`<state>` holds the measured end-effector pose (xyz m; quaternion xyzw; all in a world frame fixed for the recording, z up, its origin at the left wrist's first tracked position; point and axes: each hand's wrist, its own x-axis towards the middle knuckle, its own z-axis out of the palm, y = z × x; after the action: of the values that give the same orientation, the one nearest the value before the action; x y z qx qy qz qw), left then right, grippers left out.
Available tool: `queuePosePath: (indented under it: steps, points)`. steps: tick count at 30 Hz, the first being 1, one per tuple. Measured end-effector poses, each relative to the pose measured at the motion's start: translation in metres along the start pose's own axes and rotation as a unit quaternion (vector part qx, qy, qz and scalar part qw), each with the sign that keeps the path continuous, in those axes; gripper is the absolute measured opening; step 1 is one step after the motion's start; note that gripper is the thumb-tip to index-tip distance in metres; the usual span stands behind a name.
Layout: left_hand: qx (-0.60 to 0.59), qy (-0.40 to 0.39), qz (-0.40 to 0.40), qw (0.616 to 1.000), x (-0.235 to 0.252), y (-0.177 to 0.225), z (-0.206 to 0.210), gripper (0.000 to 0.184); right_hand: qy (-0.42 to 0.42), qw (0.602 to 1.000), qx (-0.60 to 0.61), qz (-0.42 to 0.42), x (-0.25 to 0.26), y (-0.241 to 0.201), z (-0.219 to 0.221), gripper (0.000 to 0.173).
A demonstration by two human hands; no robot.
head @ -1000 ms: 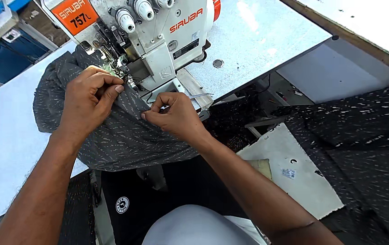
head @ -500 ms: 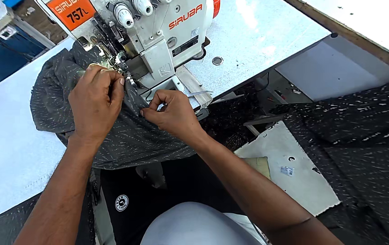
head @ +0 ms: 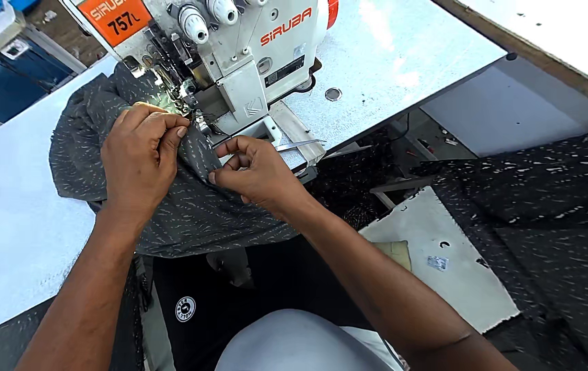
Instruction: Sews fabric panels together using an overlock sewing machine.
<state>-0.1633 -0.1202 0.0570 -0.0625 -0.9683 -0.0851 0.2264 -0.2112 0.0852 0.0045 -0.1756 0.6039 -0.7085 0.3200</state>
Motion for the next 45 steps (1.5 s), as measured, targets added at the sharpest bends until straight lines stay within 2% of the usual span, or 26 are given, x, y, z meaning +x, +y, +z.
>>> queuePosePath:
  steps: [5, 8, 13, 19, 22, 28, 32, 34, 37, 39, 40, 41, 42, 44, 45]
  points:
    - [0.071, -0.022, -0.031, 0.997, -0.006, 0.027, -0.003, 0.029, -0.098, 0.991, 0.09, 0.006, 0.005, -0.005, -0.016, 0.017]
    - [0.124, -0.022, -0.031, 0.992, -0.012, 0.043, 0.002, 0.035, -0.13, 0.988, 0.082, -0.002, 0.008, -0.004, -0.024, 0.009]
    - [0.11, -0.022, -0.016, 0.994, -0.019, 0.031, -0.001, 0.044, -0.107, 0.993, -0.039, -0.044, 0.011, -0.002, -0.024, 0.018]
    - [0.091, -0.054, -0.032, 0.994, -0.015, 0.031, -0.006, 0.047, -0.108, 0.992, -0.002, -0.064, 0.007, -0.002, -0.021, 0.015]
    - [0.048, -0.08, -0.015, 0.996, -0.008, 0.016, -0.012, 0.049, -0.088, 0.992, -0.033, -0.081, 0.013, 0.001, -0.016, 0.02]
    - [-0.069, -0.105, 0.072, 0.989, 0.009, -0.033, -0.016, 0.049, -0.051, 0.991, -0.074, -0.1, 0.025, -0.007, -0.007, 0.022]
    - [-0.095, -0.127, 0.057, 0.986, 0.003, -0.026, -0.022, 0.049, -0.039, 0.972, -0.171, -0.156, 0.015, -0.002, -0.007, 0.021]
    - [-0.106, -0.128, 0.028, 0.986, -0.004, -0.023, -0.02, 0.051, -0.059, 0.958, -0.226, -0.164, 0.005, 0.005, -0.011, 0.018]
    - [-0.085, -0.112, 0.037, 0.989, -0.009, -0.018, -0.02, 0.051, -0.178, 0.953, -0.233, -0.079, -0.009, 0.01, -0.011, 0.021]
    - [-0.024, -0.064, 0.084, 0.994, -0.024, -0.003, -0.027, 0.045, -0.23, 0.914, -0.329, -0.064, -0.024, 0.015, -0.021, 0.028]
    - [-0.004, -0.031, 0.079, 0.996, -0.04, 0.002, -0.032, 0.042, -0.242, 0.881, -0.402, -0.052, -0.036, 0.02, -0.029, 0.033]
    - [0.002, -0.001, 0.039, 0.999, -0.061, 0.0, -0.038, 0.039, -0.255, 0.843, -0.473, -0.02, -0.047, 0.025, -0.039, 0.038]
    - [0.007, 0.004, -0.036, 0.999, -0.083, -0.01, -0.042, 0.04, -0.272, 0.798, -0.537, 0.032, -0.055, 0.03, -0.049, 0.042]
    - [0.012, -0.061, -0.202, 0.977, -0.122, -0.051, -0.042, 0.06, -0.274, 0.723, -0.623, 0.118, -0.06, 0.038, -0.055, 0.039]
    - [0.009, -0.101, -0.25, 0.963, -0.138, -0.07, -0.037, 0.064, -0.258, 0.707, -0.648, 0.115, -0.062, 0.042, -0.05, 0.033]
